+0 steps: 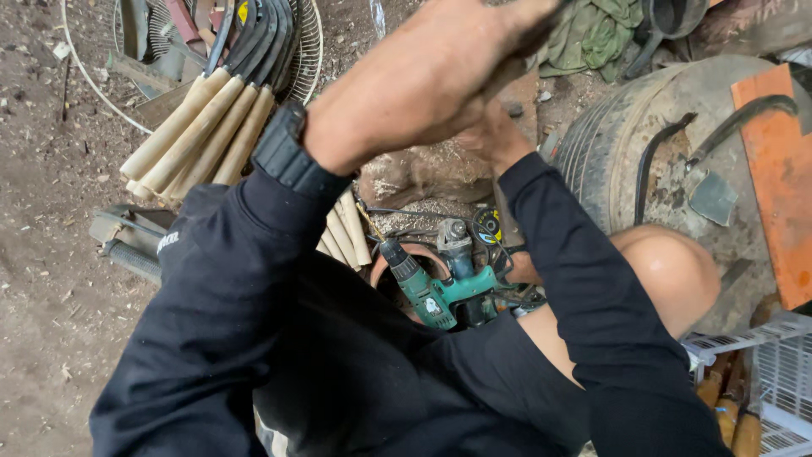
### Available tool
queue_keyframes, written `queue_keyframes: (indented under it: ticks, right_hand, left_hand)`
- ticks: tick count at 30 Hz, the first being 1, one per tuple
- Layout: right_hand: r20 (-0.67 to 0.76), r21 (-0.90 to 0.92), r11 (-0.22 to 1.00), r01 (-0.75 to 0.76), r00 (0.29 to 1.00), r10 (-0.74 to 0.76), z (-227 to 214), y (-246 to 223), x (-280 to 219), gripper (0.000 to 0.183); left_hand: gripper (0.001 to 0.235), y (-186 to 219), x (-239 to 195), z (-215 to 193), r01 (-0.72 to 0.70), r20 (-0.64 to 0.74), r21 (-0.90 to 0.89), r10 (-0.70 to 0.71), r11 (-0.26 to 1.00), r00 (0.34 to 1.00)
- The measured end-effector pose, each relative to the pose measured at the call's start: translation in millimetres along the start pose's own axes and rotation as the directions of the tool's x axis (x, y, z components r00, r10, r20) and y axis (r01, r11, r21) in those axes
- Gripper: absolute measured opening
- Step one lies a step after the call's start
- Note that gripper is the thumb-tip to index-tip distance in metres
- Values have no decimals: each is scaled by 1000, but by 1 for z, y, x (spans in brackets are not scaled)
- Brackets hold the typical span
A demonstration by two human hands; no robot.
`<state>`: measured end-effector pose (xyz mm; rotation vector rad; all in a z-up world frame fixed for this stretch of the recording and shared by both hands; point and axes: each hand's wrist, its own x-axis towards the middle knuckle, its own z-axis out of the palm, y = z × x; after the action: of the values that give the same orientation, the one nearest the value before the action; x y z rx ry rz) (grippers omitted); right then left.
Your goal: The person drills holes into wooden handles, inserts metal sickle blades, and hammers them into place. The person repeats this process for multiple handles, assembling them into finished sickles.
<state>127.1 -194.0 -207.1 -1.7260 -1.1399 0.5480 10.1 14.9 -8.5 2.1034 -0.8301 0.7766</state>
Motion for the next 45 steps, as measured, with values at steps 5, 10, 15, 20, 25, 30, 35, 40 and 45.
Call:
queue_keyframes:
  ticks: [5,10,15,20,25,30,35,40,45]
  right_hand:
    - [-13,112,957,-267,963,270,13,-73,32,44]
    - [-26,115,960,-255,965,260,17,-120,38,35]
    - [69,437,864,-251,967,246,27,-150,25,29]
    - [159,827,507,-241,967,201,35,-183,7,26]
    - [141,917,332,-221,958,250,34,-219,3,33]
    - [148,985,61,-162,971,186,31,-239,5,39]
    - [198,979,-20,-201,935,295,31,-235,6,24]
    - [169,981,29,-193,915,367,48,-224,3,11]
    - [132,981,77,-178,902,412,52,-214,-1,9]
  left_hand:
    - [25,-17,-6,-12,242,31,-84,-240,967,970]
    - [30,-30,-4,-21,232,-81,-510,-315,828,946]
    - [31,-39,-2,-22,396,-32,-640,-538,658,842]
    - [36,-46,-4,-25,359,-13,-850,-697,385,717]
    - [79,-48,-6,-12,115,-36,-981,-733,155,680]
    - [92,-57,-6,7,36,154,-987,-851,-157,503]
    - [65,-71,-10,31,-23,199,-976,-926,-217,320]
    - [38,-78,-13,48,-68,207,-972,-953,-227,220]
    - [33,-84,-17,53,-88,155,-982,-981,-166,117]
